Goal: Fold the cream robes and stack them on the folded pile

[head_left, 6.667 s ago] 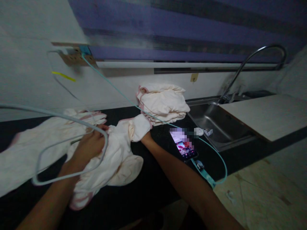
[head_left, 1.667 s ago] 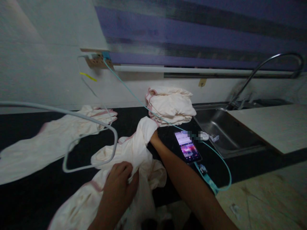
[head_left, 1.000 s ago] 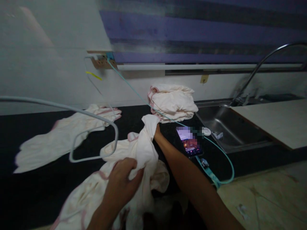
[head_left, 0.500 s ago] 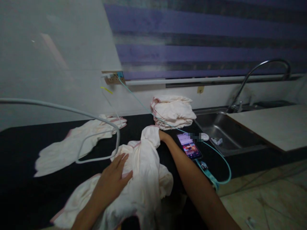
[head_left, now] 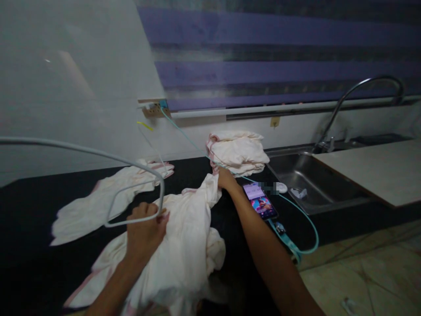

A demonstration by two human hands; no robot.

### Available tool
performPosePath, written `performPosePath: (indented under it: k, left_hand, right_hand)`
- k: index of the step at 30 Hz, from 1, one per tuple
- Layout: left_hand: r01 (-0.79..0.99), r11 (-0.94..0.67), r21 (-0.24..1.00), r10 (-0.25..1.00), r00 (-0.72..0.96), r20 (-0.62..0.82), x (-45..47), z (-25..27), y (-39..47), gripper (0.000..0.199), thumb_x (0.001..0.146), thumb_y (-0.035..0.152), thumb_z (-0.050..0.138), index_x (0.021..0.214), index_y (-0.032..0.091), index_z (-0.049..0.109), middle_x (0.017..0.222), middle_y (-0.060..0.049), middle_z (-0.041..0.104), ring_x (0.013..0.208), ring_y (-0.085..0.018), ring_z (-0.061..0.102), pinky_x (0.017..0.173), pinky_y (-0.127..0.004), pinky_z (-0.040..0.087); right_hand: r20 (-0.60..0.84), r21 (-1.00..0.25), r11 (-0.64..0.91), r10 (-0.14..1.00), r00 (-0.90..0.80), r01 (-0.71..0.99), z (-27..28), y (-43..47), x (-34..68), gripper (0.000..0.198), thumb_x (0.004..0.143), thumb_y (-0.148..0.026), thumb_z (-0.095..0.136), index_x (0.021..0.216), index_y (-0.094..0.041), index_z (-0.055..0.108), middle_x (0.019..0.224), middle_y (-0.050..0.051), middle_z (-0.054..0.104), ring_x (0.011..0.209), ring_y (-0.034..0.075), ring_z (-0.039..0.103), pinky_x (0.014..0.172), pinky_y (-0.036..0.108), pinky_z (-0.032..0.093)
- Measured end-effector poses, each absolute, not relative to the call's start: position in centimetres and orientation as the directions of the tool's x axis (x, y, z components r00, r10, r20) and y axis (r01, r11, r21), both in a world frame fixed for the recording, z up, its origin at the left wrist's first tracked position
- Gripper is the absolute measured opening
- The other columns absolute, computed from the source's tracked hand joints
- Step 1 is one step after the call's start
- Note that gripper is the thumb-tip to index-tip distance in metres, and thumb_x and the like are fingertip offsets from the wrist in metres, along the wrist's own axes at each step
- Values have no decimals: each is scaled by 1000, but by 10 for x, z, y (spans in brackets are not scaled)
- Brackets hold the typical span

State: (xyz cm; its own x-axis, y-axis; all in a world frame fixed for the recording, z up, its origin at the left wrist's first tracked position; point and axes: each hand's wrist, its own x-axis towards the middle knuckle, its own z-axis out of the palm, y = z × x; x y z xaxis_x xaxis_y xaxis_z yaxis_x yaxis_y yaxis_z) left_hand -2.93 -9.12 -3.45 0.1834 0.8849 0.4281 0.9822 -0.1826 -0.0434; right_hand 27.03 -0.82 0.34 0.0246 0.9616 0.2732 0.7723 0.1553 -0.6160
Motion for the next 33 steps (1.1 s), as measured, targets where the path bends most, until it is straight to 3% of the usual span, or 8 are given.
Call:
performPosePath:
  k: [4, 7, 11, 17, 19, 22, 27, 33]
  left_hand:
    - [954, -295, 62, 940, 278, 199, -29, -39, -92, 32, 100, 28, 35, 81, 24, 61, 76, -6, 67, 78, -25, 66, 73, -35, 42]
    - [887, -432, 165, 883, 379, 276, -25, -46, -92, 28, 92, 19, 42, 95, 22, 69, 96, -9, 73, 95, -26, 69, 85, -37, 51]
    - [799, -587, 132, 791, 531, 304, -7, -56, -97, 46, 86, 9, 43, 123, 14, 70, 135, -19, 66, 127, -31, 61, 113, -48, 49]
    - [891, -449, -63, 875, 453, 170, 26, -53, -124, 52, 82, 0, 46, 130, 5, 66, 140, -25, 61, 139, -40, 53, 118, -57, 41]
    - [898, -440, -19, 884, 436, 170, 31, -45, -132, 50, 79, 2, 50, 126, 6, 66, 140, -25, 59, 137, -39, 53, 115, -53, 44]
    - [886, -456, 81, 882, 438, 172, 30, -33, -138, 47, 78, 5, 54, 124, 9, 63, 134, -20, 60, 129, -34, 56, 109, -45, 49]
    - [815, -535, 221, 843, 499, 201, 5, -29, -142, 17, 97, 36, 55, 106, 22, 56, 111, -8, 65, 107, -26, 65, 89, -37, 52]
    - [840, -355, 409, 923, 247, 294, -46, -7, -140, 31, 91, 54, 60, 89, 23, 53, 84, -3, 64, 82, -23, 66, 74, -34, 52]
  right_hand:
    - [297, -621, 6, 927, 228, 784, 11, -17, 266, 35, 95, -18, 62, 129, -10, 55, 134, 25, 60, 125, 32, 60, 102, 42, 50]
    - [440, -622, 45, 846, 302, 781, 22, -20, 263, 32, 92, -11, 58, 124, -14, 57, 132, 21, 58, 123, 30, 58, 102, 40, 48]
    - [419, -634, 182, 898, 135, 752, 35, -19, 261, 26, 86, -2, 47, 98, -16, 66, 105, 11, 70, 104, 23, 63, 93, 32, 47]
    - [239, -639, 320, 947, -215, 699, 34, -51, 242, 18, 88, -9, 58, 87, -18, 74, 86, 4, 76, 82, 17, 68, 74, 24, 45]
    - [211, -607, 376, 926, -315, 700, 21, -78, 232, 15, 88, -17, 67, 100, -18, 76, 96, 6, 79, 87, 19, 70, 78, 26, 47]
    - [251, -502, 464, 886, -390, 730, -4, -126, 224, 44, 88, -30, 76, 130, -19, 69, 129, 13, 73, 117, 27, 67, 98, 35, 49]
    - [352, -618, 348, 924, -148, 705, -24, -186, 251, 28, 97, -16, 55, 118, -20, 72, 117, 10, 76, 114, 26, 68, 100, 36, 50]
    - [399, -829, 198, 865, 304, 524, -16, -221, 302, 22, 96, -25, 50, 108, -25, 69, 98, 7, 76, 87, 25, 69, 79, 35, 53]
